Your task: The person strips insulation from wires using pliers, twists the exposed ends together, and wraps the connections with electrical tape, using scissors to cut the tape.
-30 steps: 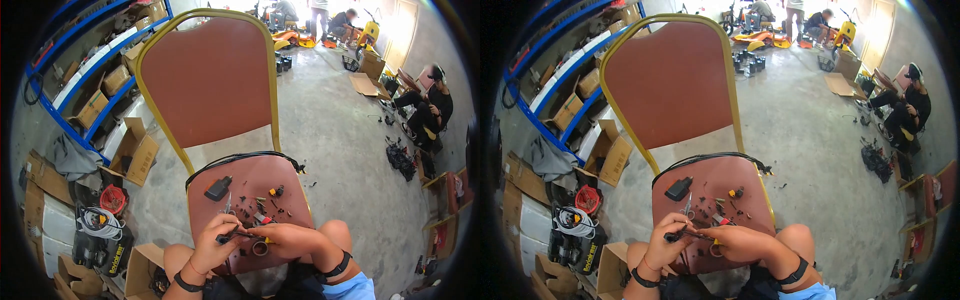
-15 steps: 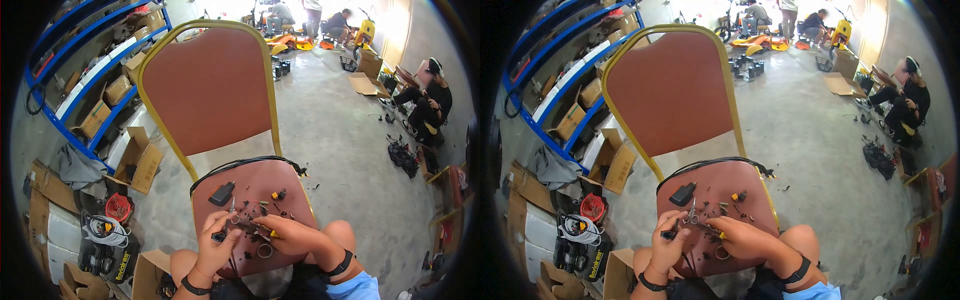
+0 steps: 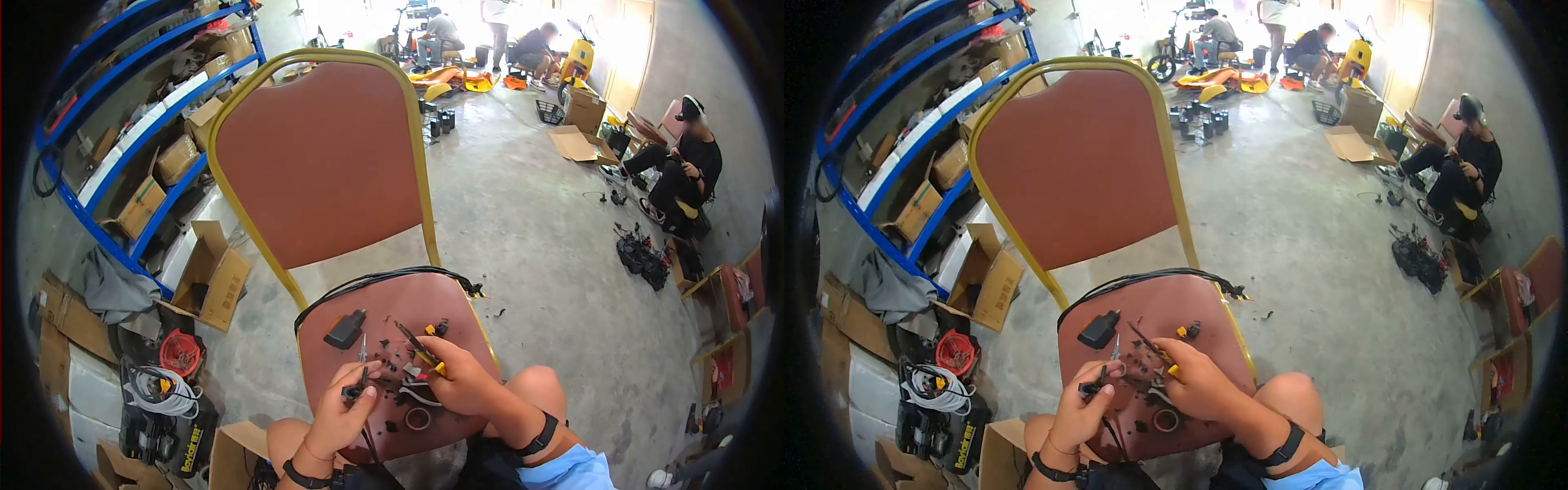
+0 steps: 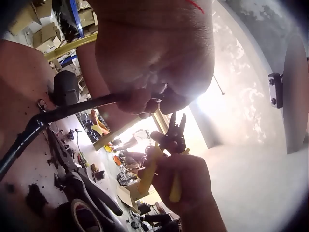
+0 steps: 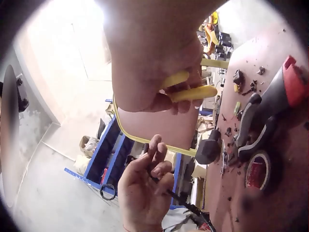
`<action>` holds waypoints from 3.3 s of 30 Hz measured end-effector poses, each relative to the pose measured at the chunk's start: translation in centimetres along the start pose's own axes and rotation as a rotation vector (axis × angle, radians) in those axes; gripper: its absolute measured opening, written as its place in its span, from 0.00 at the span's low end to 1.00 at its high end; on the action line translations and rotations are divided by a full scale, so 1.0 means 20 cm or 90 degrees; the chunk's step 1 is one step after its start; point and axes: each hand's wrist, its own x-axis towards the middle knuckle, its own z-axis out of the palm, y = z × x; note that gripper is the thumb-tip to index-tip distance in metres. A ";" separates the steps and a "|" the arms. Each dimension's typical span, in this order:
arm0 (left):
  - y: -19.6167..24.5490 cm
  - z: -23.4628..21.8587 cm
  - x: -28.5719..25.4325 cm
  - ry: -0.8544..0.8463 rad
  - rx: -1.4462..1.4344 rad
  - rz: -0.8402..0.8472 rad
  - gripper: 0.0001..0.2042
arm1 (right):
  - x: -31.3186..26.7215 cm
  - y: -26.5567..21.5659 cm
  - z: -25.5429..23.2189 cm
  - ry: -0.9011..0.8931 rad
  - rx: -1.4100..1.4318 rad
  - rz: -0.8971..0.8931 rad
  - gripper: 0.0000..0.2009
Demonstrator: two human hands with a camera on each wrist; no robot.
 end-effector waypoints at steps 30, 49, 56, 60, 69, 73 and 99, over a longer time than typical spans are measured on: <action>0.01 0.06 -0.05 0.001 -0.583 -0.090 0.08 | -0.05 -0.08 0.08 0.061 -0.178 -0.247 0.21; -0.01 0.13 0.07 0.009 -0.498 -0.089 0.11 | -0.06 -0.03 0.09 -0.051 -0.069 -0.132 0.22; -0.01 0.09 0.07 0.001 -0.548 -0.082 0.08 | -0.05 -0.09 0.11 -0.105 0.021 -0.014 0.18; 0.02 0.08 0.05 0.005 -0.452 -0.085 0.09 | -0.04 -0.04 0.11 -0.197 0.034 0.101 0.16; 0.03 0.08 0.07 -0.005 -0.426 -0.075 0.08 | -0.05 -0.05 0.12 -0.095 -0.073 -0.029 0.12; -0.01 0.06 0.07 -0.021 -0.397 -0.072 0.08 | -0.05 -0.03 0.13 -0.094 -0.080 -0.069 0.12; 0.02 0.08 0.07 0.011 -0.205 0.029 0.09 | -0.02 0.02 0.11 -0.136 -0.066 -0.200 0.26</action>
